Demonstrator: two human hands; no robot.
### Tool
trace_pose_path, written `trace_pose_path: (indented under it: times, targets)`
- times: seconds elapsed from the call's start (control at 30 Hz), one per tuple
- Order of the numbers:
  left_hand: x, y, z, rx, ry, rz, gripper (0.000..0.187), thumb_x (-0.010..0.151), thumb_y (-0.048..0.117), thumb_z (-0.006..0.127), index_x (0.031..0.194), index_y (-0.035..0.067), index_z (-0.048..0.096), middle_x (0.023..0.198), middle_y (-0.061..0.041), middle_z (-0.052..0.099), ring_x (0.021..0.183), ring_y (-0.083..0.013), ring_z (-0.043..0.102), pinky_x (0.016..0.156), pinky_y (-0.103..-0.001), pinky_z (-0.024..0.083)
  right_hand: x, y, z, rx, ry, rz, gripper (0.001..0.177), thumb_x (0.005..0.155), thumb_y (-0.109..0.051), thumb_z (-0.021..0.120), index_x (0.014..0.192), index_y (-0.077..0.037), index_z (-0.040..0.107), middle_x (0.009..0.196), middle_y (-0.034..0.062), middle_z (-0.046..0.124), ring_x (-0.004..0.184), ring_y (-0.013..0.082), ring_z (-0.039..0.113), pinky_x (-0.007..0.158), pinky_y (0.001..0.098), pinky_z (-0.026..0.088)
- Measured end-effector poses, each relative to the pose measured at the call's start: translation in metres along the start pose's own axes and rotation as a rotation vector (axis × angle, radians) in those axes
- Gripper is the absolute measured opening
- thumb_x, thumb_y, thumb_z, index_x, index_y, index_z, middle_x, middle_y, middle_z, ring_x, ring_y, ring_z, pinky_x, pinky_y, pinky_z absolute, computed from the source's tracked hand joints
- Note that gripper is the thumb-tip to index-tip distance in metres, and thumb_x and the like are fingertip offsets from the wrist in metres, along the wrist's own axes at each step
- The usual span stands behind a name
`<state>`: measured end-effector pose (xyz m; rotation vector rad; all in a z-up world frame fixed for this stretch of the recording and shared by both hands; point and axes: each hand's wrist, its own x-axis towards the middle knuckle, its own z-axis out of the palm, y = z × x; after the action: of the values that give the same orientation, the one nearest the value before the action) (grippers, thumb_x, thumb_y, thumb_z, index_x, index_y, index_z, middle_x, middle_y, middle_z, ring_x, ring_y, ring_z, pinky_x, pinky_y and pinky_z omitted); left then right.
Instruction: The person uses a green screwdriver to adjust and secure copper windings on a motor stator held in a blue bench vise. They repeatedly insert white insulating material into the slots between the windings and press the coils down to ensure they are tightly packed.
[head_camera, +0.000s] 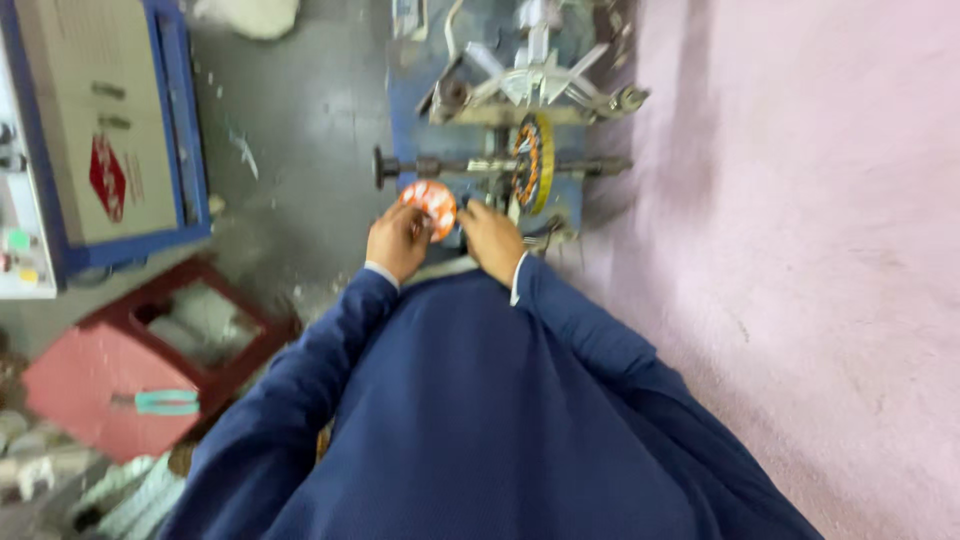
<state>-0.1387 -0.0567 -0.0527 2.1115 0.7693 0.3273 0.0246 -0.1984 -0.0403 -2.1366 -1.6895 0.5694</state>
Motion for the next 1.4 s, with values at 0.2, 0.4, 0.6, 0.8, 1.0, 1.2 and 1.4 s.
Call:
trace_pose_path:
  times: [0.2, 0.4, 0.6, 0.8, 1.0, 1.2, 1.4]
  targets:
    - [-0.009, 0.006, -0.013, -0.109, -0.041, -0.038, 0.015, 0.085, 0.017, 0.074, 0.096, 0.008, 0.072, 0.090, -0.011, 0.070, 0.075, -0.0287, 0.071, 0.069, -0.040, 0.057, 0.005, -0.005, 0.005, 0.028, -0.008, 0.142, 0.030, 0.075, 0.000, 0.069, 0.104, -0.003, 0.063, 0.101, 0.0167, 0.061, 0.092, 0.0409, 0.064, 0.078, 0.0503, 0.052]
    - [-0.009, -0.003, -0.013, -0.229, -0.020, -0.020, 0.022, 0.085, 0.015, 0.078, 0.105, 0.006, 0.074, 0.095, -0.016, 0.074, 0.079, -0.0278, 0.072, 0.073, -0.037, 0.057, 0.023, -0.026, -0.005, 0.352, 0.154, 0.253, 0.020, 0.080, -0.012, 0.081, 0.092, -0.005, 0.067, 0.091, 0.0152, 0.070, 0.089, 0.0368, 0.068, 0.079, 0.0451, 0.053]
    - [0.004, -0.016, -0.001, -0.675, -0.060, -0.308, 0.016, 0.092, 0.007, 0.072, 0.105, -0.002, 0.071, 0.092, -0.013, 0.077, 0.079, -0.0149, 0.074, 0.068, -0.030, 0.061, 0.045, -0.037, 0.006, 0.601, 0.185, 0.403, 0.017, 0.085, -0.012, 0.081, 0.097, -0.005, 0.070, 0.086, 0.0098, 0.075, 0.079, 0.0198, 0.071, 0.074, 0.0319, 0.055]
    - [0.010, -0.018, -0.008, -0.520, 0.027, -0.332, 0.010, 0.088, 0.005, 0.071, 0.094, -0.003, 0.070, 0.080, -0.011, 0.075, 0.070, -0.0146, 0.073, 0.063, -0.029, 0.060, 0.042, -0.035, 0.017, 0.885, 0.264, 0.394, 0.022, 0.084, -0.003, 0.080, 0.102, -0.003, 0.069, 0.093, 0.0048, 0.074, 0.084, 0.0104, 0.069, 0.076, 0.0251, 0.058]
    - [0.010, -0.021, -0.007, -0.389, 0.079, -0.187, 0.007, 0.081, 0.003, 0.070, 0.087, -0.001, 0.070, 0.075, -0.013, 0.074, 0.066, -0.0178, 0.071, 0.066, -0.030, 0.057, 0.035, -0.039, 0.008, 0.788, 0.257, 0.412, 0.021, 0.082, -0.006, 0.085, 0.098, -0.004, 0.073, 0.093, 0.0062, 0.076, 0.084, 0.0132, 0.070, 0.078, 0.0276, 0.056]
    - [0.010, -0.019, -0.013, -0.462, 0.058, -0.255, 0.007, 0.081, 0.003, 0.071, 0.087, 0.000, 0.070, 0.077, -0.011, 0.076, 0.069, -0.0135, 0.073, 0.067, -0.027, 0.058, 0.040, -0.042, 0.005, 0.472, 0.219, 0.332, 0.018, 0.079, -0.013, 0.084, 0.094, -0.006, 0.076, 0.093, 0.0103, 0.071, 0.093, 0.0291, 0.070, 0.085, 0.0384, 0.053]
    - [0.009, -0.013, -0.013, -0.509, 0.078, -0.250, 0.008, 0.089, 0.005, 0.073, 0.092, -0.001, 0.070, 0.078, -0.009, 0.075, 0.070, -0.0104, 0.071, 0.065, -0.026, 0.057, 0.045, -0.046, 0.004, 0.466, 0.280, 0.226, 0.022, 0.076, -0.012, 0.083, 0.095, -0.005, 0.075, 0.095, 0.0127, 0.069, 0.091, 0.0315, 0.068, 0.081, 0.0394, 0.053]
